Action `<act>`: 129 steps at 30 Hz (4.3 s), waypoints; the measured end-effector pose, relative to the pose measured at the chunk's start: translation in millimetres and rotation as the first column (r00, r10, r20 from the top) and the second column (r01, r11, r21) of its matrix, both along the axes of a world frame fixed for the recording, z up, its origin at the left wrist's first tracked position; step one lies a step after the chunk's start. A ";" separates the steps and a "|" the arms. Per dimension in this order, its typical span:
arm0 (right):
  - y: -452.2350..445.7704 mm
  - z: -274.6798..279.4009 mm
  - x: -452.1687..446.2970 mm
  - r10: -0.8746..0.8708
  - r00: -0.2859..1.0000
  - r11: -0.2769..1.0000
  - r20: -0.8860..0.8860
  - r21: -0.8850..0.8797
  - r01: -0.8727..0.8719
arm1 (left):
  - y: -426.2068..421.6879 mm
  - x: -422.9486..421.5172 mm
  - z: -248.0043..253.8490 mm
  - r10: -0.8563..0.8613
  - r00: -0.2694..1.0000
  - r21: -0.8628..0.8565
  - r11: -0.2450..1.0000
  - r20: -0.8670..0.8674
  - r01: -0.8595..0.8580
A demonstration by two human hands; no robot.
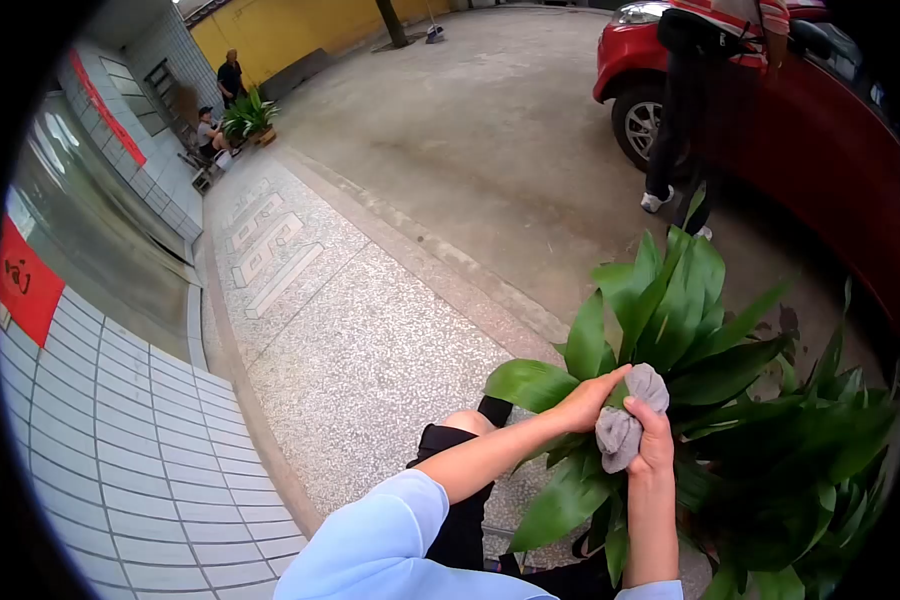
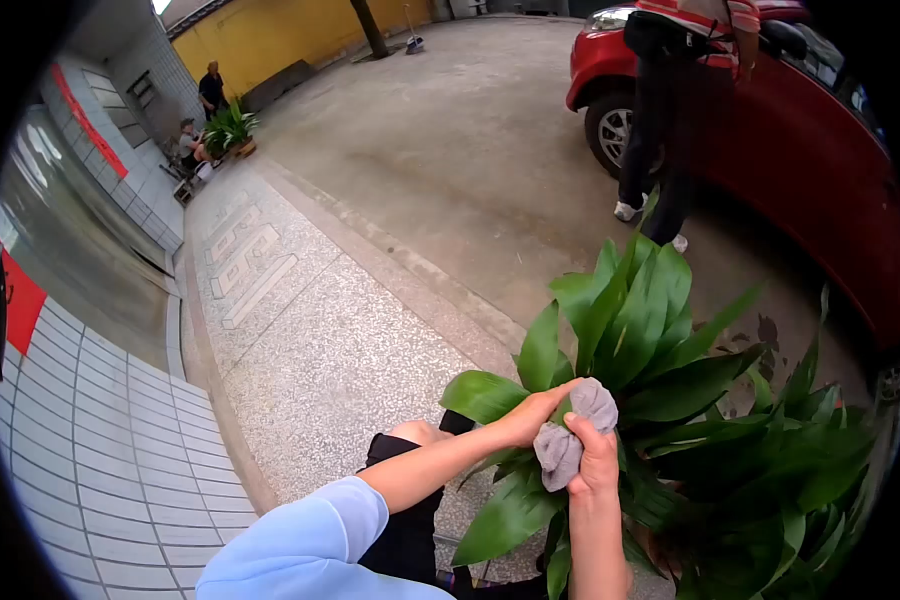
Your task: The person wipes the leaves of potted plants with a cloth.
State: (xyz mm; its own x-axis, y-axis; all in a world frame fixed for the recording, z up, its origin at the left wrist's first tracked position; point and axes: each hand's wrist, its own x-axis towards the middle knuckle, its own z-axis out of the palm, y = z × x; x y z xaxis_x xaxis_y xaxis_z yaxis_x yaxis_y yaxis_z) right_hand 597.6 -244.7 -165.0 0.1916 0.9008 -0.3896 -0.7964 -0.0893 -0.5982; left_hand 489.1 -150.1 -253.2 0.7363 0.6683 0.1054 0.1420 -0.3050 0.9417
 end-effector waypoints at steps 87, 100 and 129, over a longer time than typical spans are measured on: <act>22.8 -61.0 -10.5 -0.046 0.959 0.995 -0.279 -0.095 0.020 | -11.8 -27.3 43.7 -0.034 0.999 0.835 0.549 -0.023 0.038; 19.3 -77.5 6.2 0.009 0.940 0.975 -0.340 -0.206 -0.084 | -26.3 -28.2 54.2 -0.178 0.977 0.890 0.455 0.113 -0.020; 16.9 -20.6 -14.0 -0.044 0.970 0.992 -0.240 -0.123 0.015 | -4.9 -22.3 30.3 0.289 0.947 -0.974 0.213 0.139 0.078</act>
